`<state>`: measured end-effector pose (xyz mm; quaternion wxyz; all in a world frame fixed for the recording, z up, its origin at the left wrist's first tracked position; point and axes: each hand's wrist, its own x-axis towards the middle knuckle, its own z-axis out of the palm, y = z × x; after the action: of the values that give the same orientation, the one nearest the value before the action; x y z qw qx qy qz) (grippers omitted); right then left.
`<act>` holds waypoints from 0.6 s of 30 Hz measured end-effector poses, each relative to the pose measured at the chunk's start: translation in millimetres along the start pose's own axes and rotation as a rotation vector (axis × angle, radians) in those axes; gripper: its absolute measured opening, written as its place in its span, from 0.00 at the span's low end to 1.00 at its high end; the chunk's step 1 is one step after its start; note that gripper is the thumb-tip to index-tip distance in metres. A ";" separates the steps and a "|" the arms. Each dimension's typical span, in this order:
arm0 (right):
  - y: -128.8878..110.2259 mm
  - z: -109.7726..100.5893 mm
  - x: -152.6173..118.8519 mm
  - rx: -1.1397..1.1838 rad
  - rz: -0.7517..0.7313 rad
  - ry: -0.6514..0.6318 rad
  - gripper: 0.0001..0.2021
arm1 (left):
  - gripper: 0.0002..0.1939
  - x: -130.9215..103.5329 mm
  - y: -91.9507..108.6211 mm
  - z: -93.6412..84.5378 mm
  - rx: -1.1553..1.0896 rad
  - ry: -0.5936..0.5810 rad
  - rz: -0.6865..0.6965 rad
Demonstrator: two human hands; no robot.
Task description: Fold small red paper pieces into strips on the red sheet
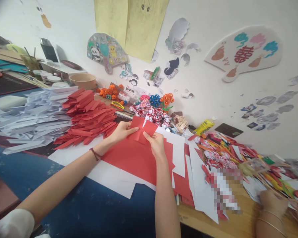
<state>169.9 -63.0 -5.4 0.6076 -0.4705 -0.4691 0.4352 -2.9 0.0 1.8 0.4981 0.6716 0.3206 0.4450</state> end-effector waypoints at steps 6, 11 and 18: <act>-0.7 -0.6 -0.2 -0.008 -0.012 0.056 0.18 | 0.25 2.1 -4.3 -0.8 -0.001 -0.008 -0.022; -3.9 0.4 -2.5 -0.008 -0.020 0.042 0.18 | 0.24 0.2 -0.6 -1.3 -0.028 -0.048 -0.022; -6.5 0.9 -4.5 -0.068 0.027 -0.006 0.21 | 0.20 -0.3 3.3 -4.1 0.019 -0.002 -0.002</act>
<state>168.7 -68.4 0.4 0.5837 -0.4960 -0.4792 0.4286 -6.9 0.4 5.3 0.4926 0.6765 0.3250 0.4406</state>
